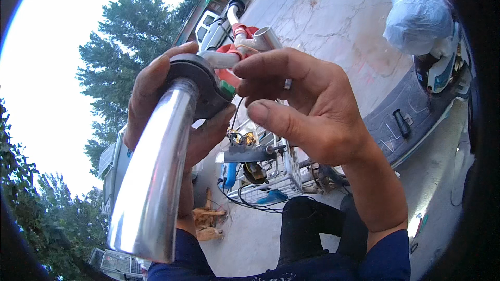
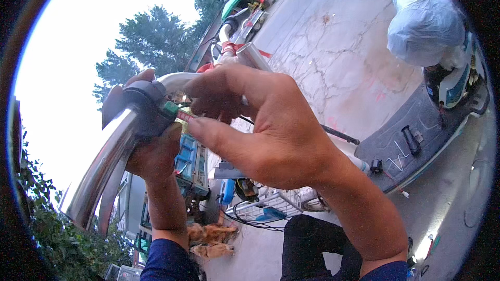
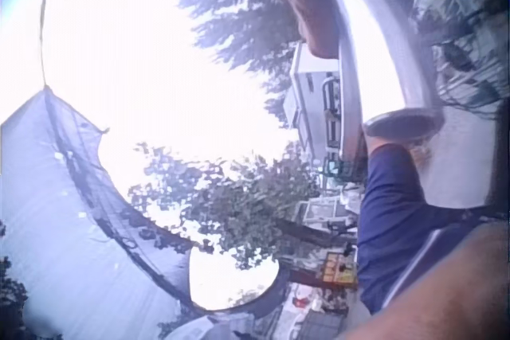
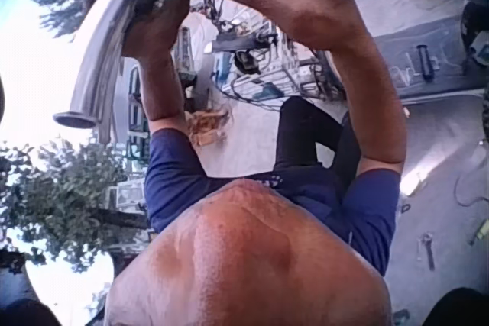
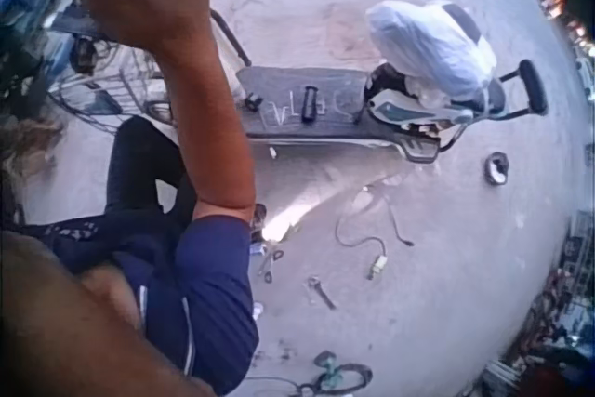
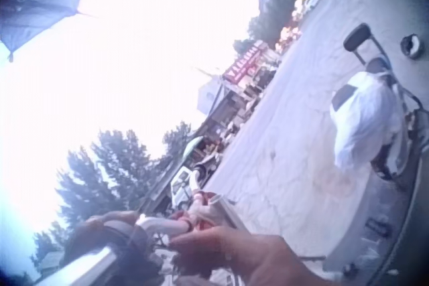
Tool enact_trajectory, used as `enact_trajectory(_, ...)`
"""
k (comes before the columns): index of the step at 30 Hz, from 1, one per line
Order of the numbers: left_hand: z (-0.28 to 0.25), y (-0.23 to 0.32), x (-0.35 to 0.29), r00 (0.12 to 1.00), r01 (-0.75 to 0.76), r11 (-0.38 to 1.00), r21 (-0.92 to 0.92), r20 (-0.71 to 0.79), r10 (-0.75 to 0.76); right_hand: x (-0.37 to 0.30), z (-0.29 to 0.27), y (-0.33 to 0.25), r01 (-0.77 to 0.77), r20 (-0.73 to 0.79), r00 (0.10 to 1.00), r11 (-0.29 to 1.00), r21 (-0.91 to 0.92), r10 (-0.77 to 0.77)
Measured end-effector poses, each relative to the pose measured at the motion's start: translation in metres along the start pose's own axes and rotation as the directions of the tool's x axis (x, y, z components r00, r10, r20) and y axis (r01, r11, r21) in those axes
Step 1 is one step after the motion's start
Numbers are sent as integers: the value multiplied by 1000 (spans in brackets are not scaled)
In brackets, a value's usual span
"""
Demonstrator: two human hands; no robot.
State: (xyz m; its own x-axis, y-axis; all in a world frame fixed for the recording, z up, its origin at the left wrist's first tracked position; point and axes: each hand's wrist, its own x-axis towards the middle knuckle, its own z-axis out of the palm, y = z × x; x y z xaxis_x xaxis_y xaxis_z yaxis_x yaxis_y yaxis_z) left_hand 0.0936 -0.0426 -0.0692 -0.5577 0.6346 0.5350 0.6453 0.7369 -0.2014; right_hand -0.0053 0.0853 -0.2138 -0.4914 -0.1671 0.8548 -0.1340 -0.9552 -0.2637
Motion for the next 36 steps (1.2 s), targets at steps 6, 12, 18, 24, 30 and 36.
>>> enact_trajectory(6, 1, 3, -3, 1000, 19, 999, -29, -10, -19, 9, 21, 2, -5, -52, 999, 997, 75, 9)
enact_trajectory(12, 4, 5, -2, 1000, 5, 1000, -29, -7, -5, 6, 31, 4, 50, -131, 991, 986, 161, -29)
enact_trajectory(18, 9, 5, -2, 998, 31, 984, -178, -51, -41, 7, 36, 7, 97, -175, 982, 987, 126, -74)
enact_trajectory(24, 4, 8, 0, 999, 30, 999, -43, -38, -32, 6, 33, 6, 48, -142, 989, 989, 140, -28)
enact_trajectory(30, -1, -1, -3, 1000, -7, 1000, 0, -24, 7, 2, 35, 6, 30, -167, 986, 975, 220, 7)
enact_trajectory(36, 6, 4, -2, 997, 54, 999, 1, -56, -54, -9, 40, 17, 272, -223, 932, 959, -86, -284)
